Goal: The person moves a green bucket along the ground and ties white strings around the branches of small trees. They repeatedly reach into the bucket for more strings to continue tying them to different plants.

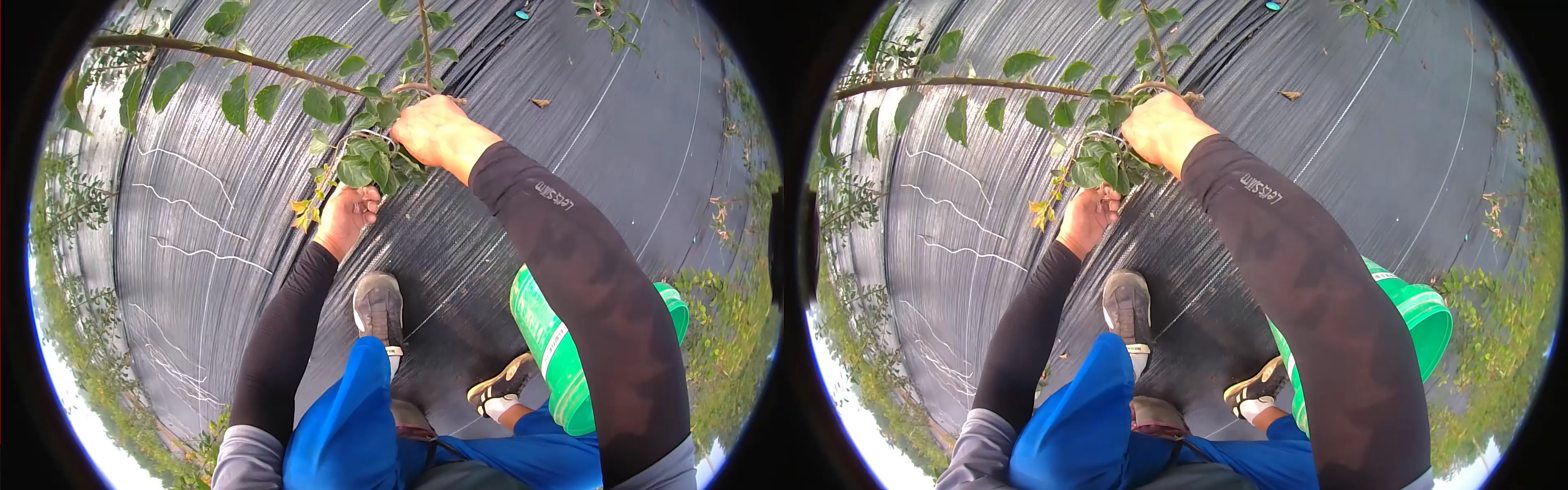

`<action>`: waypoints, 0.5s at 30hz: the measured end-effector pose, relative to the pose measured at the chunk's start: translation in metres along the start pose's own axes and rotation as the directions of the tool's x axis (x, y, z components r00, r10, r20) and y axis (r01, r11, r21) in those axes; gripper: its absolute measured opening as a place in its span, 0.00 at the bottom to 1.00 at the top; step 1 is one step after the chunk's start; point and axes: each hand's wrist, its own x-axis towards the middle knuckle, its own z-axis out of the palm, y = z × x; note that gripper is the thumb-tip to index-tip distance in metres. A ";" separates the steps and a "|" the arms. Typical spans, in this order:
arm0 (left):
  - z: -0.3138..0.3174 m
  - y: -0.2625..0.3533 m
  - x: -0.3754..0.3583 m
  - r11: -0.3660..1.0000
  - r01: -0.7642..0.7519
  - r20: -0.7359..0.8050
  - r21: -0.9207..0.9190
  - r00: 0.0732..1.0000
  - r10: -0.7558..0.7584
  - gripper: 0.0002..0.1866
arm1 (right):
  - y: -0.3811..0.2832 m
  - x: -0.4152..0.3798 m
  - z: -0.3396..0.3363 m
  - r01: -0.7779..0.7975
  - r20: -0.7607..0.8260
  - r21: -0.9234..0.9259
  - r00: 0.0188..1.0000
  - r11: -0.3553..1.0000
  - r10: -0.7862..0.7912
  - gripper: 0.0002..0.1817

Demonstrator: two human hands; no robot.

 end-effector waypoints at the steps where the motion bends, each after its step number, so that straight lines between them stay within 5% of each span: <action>1: -0.001 0.002 0.002 0.998 0.014 0.008 -0.069 1.000 -0.014 0.08 | 0.003 -0.001 0.006 0.001 -0.003 -0.003 1.000 1.000 -0.001 0.09; 3: -0.004 0.004 0.007 0.995 0.018 0.015 -0.094 1.000 -0.017 0.08 | 0.011 -0.005 0.021 0.123 -0.283 0.201 0.957 0.972 -0.063 0.09; 5: 0.000 0.009 0.008 0.984 0.022 0.058 -0.176 0.998 -0.012 0.08 | 0.013 -0.012 0.025 0.122 -0.285 0.317 0.958 0.940 -0.028 0.09; 8: -0.003 0.012 0.016 0.975 0.010 0.107 -0.223 0.994 0.014 0.09 | 0.008 -0.024 0.030 0.020 -0.344 0.667 0.895 0.745 0.284 0.10; 9: -0.005 0.011 0.021 0.971 0.005 0.106 -0.239 0.994 0.021 0.10 | 0.006 -0.028 0.036 0.021 -0.341 0.668 0.898 0.744 0.280 0.10; 11: -0.019 0.004 0.037 0.969 0.019 0.173 -0.247 0.985 0.025 0.12 | 0.008 -0.034 0.063 -0.023 -0.225 0.936 0.726 0.351 0.650 0.12; 12: -0.016 0.003 0.042 0.984 -0.029 0.089 -0.178 0.995 0.046 0.12 | 0.017 -0.029 0.094 0.083 -0.150 0.988 0.709 0.130 0.689 0.14; 13: -0.014 0.003 0.048 0.992 -0.073 0.008 -0.103 0.997 0.074 0.12 | 0.020 -0.032 0.100 0.080 -0.151 0.988 0.704 0.135 0.693 0.14; 14: -0.022 0.001 0.056 0.986 -0.065 0.107 -0.154 0.991 0.082 0.10 | 0.020 -0.037 0.103 0.182 0.102 0.920 0.742 -0.346 0.662 0.14; 15: -0.028 -0.004 0.064 0.986 -0.059 0.115 -0.154 0.990 0.077 0.10 | 0.019 -0.043 0.107 0.241 0.304 0.625 0.801 -0.742 0.516 0.14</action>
